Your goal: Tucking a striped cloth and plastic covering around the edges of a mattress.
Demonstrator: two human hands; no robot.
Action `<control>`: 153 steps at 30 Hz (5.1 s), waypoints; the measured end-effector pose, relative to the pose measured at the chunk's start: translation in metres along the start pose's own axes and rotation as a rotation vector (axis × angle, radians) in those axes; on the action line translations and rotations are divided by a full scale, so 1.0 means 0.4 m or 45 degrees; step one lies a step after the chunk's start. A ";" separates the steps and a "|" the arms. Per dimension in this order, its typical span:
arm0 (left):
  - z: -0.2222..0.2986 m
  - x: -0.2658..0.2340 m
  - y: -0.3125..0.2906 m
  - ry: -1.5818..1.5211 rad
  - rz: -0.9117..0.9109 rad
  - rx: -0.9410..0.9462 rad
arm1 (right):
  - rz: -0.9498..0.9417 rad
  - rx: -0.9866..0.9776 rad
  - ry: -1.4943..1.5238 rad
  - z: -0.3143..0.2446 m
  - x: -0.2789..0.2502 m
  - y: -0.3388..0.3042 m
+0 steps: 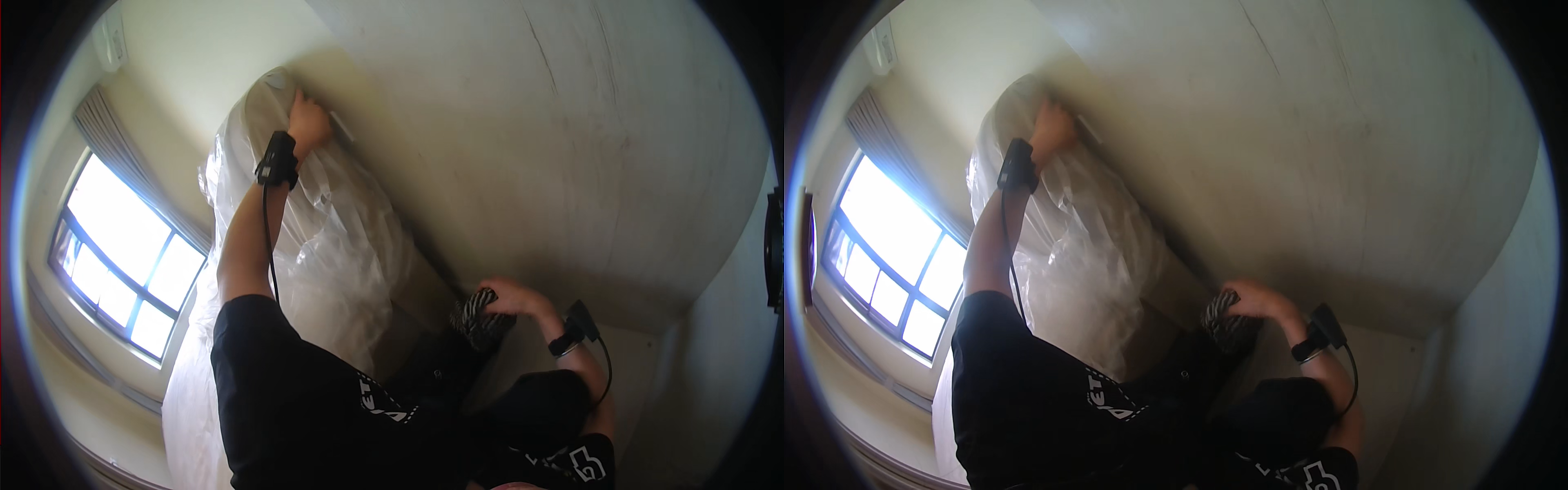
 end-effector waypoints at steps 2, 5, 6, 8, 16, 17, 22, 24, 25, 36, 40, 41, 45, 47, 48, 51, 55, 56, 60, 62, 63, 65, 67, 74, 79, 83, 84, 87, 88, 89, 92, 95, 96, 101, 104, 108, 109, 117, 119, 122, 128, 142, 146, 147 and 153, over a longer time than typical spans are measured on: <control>0.043 0.032 0.029 -0.004 -0.143 0.051 | -0.006 0.082 0.039 0.017 -0.016 -0.025; -0.001 0.082 0.011 -0.032 -0.019 -0.054 | 0.108 -0.032 -0.018 -0.028 -0.027 0.005; 0.037 0.074 0.008 -0.027 0.025 -0.030 | 0.147 -0.020 -0.066 -0.004 -0.037 0.001; 0.063 0.070 -0.003 -0.006 0.059 -0.030 | 0.177 -0.035 -0.122 0.005 -0.044 -0.009; 0.101 0.097 -0.007 -0.034 -0.134 -0.009 | 0.226 -0.205 0.023 -0.093 -0.112 -0.018; 0.135 0.070 -0.023 -0.061 -0.073 -0.022 | 0.247 -0.197 0.007 -0.078 -0.117 -0.019; 0.462 -0.235 -0.275 -1.623 0.181 0.113 | 0.565 0.204 0.385 -0.053 -0.175 -0.082; 0.630 -0.336 -0.382 -2.248 0.125 0.487 | 0.647 0.261 0.467 -0.082 -0.215 -0.090; 0.635 -0.336 -0.450 -2.399 -0.033 0.448 | 0.655 0.260 0.604 -0.102 -0.182 -0.044; 0.587 -0.238 -0.449 -3.274 -0.117 -0.525 | 0.592 0.607 0.352 -0.124 -0.273 -0.143; 0.588 -0.240 -0.457 -3.548 -0.046 -0.721 | 0.592 0.586 0.216 -0.161 -0.279 -0.119; 0.595 -0.251 -0.453 -3.587 -0.088 -0.701 | 0.602 0.633 0.205 -0.154 -0.280 -0.121; 0.585 -0.254 -0.454 -3.531 0.075 -0.728 | 0.609 0.561 0.131 -0.207 -0.317 -0.120; 0.605 -0.228 -0.458 -3.631 0.070 -1.089 | 0.658 0.607 -0.054 -0.230 -0.361 -0.146; 0.625 -0.215 -0.462 -3.550 0.072 -1.217 | 0.711 0.526 0.070 -0.249 -0.386 -0.155; 0.741 -0.171 -0.455 -3.462 -0.137 -1.206 | 0.804 0.348 0.336 -0.319 -0.402 -0.104; 0.887 -0.143 -0.477 -4.176 -0.626 -1.446 | 0.989 0.416 0.715 -0.362 -0.324 0.050; 0.848 -0.164 -0.471 -4.256 -0.657 -1.486 | 1.012 0.411 0.732 -0.352 -0.312 0.084; 0.727 -0.034 -0.454 -3.878 0.073 -1.608 | 1.126 0.071 0.500 -0.452 -0.340 0.230; 0.652 -0.018 -0.452 -3.824 0.162 -1.644 | 1.094 -0.091 0.252 -0.568 -0.357 0.303; 0.602 -0.023 -0.452 -3.779 0.243 -1.694 | 1.148 -0.204 0.149 -0.623 -0.365 0.327; 0.552 -0.044 -0.433 -3.905 0.256 -1.681 | 1.257 -0.506 -0.110 -0.718 -0.369 0.367; 0.512 -0.038 -0.440 -3.946 0.618 -1.485 | 1.311 -0.683 -0.240 -0.743 -0.338 0.426; 0.516 -0.006 -0.439 -3.661 0.309 -1.393 | 1.397 -0.867 -0.585 -0.713 -0.282 0.550; 0.508 -0.027 -0.457 -3.583 0.061 -1.261 | 1.387 -0.691 -0.689 -0.681 -0.297 0.549; 0.561 -0.001 -0.481 -3.498 -0.129 -1.005 | 1.151 -0.426 -0.679 -0.544 -0.219 0.554; 0.555 -0.019 -0.487 -3.482 -0.171 -1.070 | 1.012 -0.300 -0.684 -0.472 -0.195 0.553; 0.558 0.009 -0.526 -3.284 -0.224 -1.005 | 0.685 0.140 -0.371 -0.302 -0.131 0.534; 0.568 0.011 -0.526 -3.133 -0.215 -0.899 | 0.695 0.129 -0.395 -0.309 -0.150 0.515; 0.587 0.016 -0.536 -3.150 -0.203 -0.888 | 0.807 0.098 -0.247 -0.330 -0.184 0.473; 0.611 -0.002 -0.537 -3.167 -0.033 -0.726 | 1.060 -0.066 0.039 -0.351 -0.267 0.401; 0.604 -0.049 -0.537 -3.294 -0.060 -0.502 | 1.219 -0.228 0.228 -0.412 -0.328 0.357; 0.605 -0.060 -0.538 -3.395 -0.118 -0.466 | 1.229 -0.313 0.319 -0.461 -0.338 0.349; 0.619 -0.043 -0.545 -3.536 -0.075 -0.350 | 1.058 -0.550 0.271 -0.721 -0.390 0.388; 0.631 -0.079 -0.540 -3.718 -0.339 -0.143 | 1.215 -0.795 -0.045 -0.799 -0.420 0.444; 0.605 -0.109 -0.572 -3.776 -0.272 -0.104 | 1.291 -0.837 -0.999 -0.809 -0.371 0.541; 0.599 -0.111 -0.583 -3.770 -0.260 -0.097 | 1.299 -0.844 -1.001 -0.815 -0.358 0.556; 0.624 0.030 -0.592 -3.729 -0.552 -0.282 | 0.854 -0.621 -0.769 -0.784 -0.313 0.752; 0.639 0.066 -0.596 -3.743 -0.525 -0.427 | 0.721 -0.654 -0.776 -0.794 -0.303 0.753; 0.682 0.033 -0.606 -3.749 -0.550 -0.304 | 0.888 -0.985 -0.959 -0.875 -0.290 0.669; 0.669 0.064 -0.633 -3.460 0.061 -0.366 | 0.841 -0.684 -0.565 -0.624 -0.339 0.689; 0.637 0.062 -0.603 -3.240 0.133 -0.245 | 0.785 -0.414 -0.629 -0.552 -0.349 0.632; 0.610 0.030 -0.591 -3.358 0.239 -0.292 | 0.816 -0.314 -0.689 -0.548 -0.351 0.560; 0.637 0.043 -0.597 -3.334 0.108 -0.272 | 0.787 -0.307 -0.657 -0.519 -0.326 0.575; 0.658 0.054 -0.639 -3.130 0.433 -0.402 | 0.727 -0.255 -0.597 -0.465 -0.248 0.547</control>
Point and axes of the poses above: each hand's wrist, its own y-axis towards the middle knuckle, its own x-axis out of the palm, z = x × y, the point moved 10 cm from there along y, towards the middle knuckle, and after that the axes turned 9 degrees about z, right-handed, at the moved point
